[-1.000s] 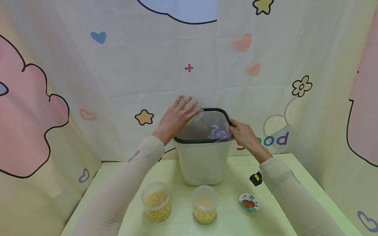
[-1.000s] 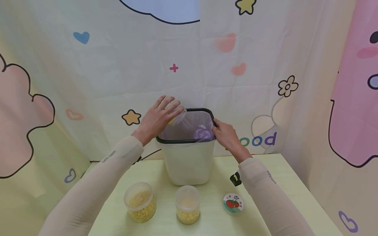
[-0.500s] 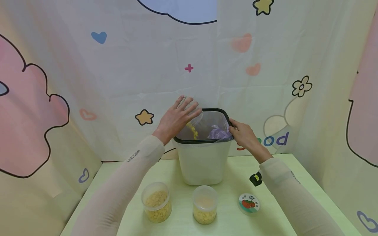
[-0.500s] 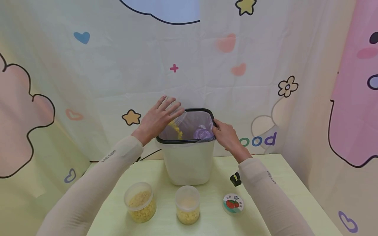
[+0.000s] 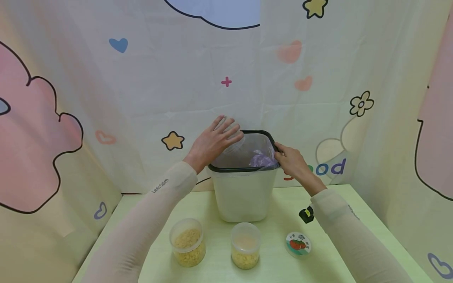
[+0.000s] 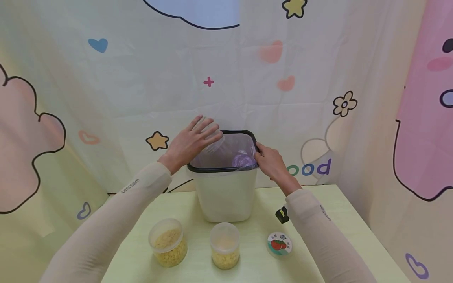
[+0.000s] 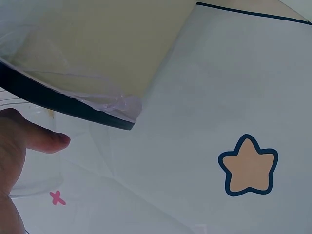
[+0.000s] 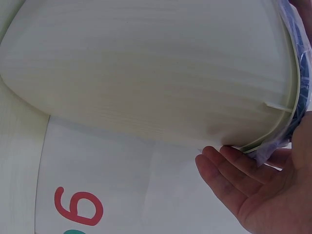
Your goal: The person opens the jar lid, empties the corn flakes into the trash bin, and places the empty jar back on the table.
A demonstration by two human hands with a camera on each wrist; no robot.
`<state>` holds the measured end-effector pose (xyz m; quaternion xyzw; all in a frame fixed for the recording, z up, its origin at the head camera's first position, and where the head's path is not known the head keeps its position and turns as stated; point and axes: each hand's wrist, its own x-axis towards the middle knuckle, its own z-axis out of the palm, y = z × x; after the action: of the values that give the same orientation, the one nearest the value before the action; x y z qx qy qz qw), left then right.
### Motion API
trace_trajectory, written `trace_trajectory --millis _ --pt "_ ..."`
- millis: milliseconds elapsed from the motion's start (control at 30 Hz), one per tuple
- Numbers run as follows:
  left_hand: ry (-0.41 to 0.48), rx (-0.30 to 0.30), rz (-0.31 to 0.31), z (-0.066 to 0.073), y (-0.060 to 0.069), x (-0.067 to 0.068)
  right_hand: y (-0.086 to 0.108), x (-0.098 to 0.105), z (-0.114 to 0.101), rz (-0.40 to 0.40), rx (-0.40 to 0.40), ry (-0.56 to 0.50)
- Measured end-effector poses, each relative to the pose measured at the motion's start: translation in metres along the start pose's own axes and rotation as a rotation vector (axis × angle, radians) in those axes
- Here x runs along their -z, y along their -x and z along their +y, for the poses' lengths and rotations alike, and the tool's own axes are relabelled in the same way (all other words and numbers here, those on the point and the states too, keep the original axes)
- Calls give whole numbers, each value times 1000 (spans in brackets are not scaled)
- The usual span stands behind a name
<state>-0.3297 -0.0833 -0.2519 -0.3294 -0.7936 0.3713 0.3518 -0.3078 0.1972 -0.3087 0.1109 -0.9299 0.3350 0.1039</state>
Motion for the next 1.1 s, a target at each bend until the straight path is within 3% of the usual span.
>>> trace_trajectory --millis 367,733,1100 --pt "-29 -52 -17 0 -6 3 1 0 1 -13 -2 -16" --pt "-122 -106 -53 0 -10 7 2 0 0 -10 7 -12" --pt "-212 -210 -119 0 -14 11 2 1 -1 -16 0 -22"
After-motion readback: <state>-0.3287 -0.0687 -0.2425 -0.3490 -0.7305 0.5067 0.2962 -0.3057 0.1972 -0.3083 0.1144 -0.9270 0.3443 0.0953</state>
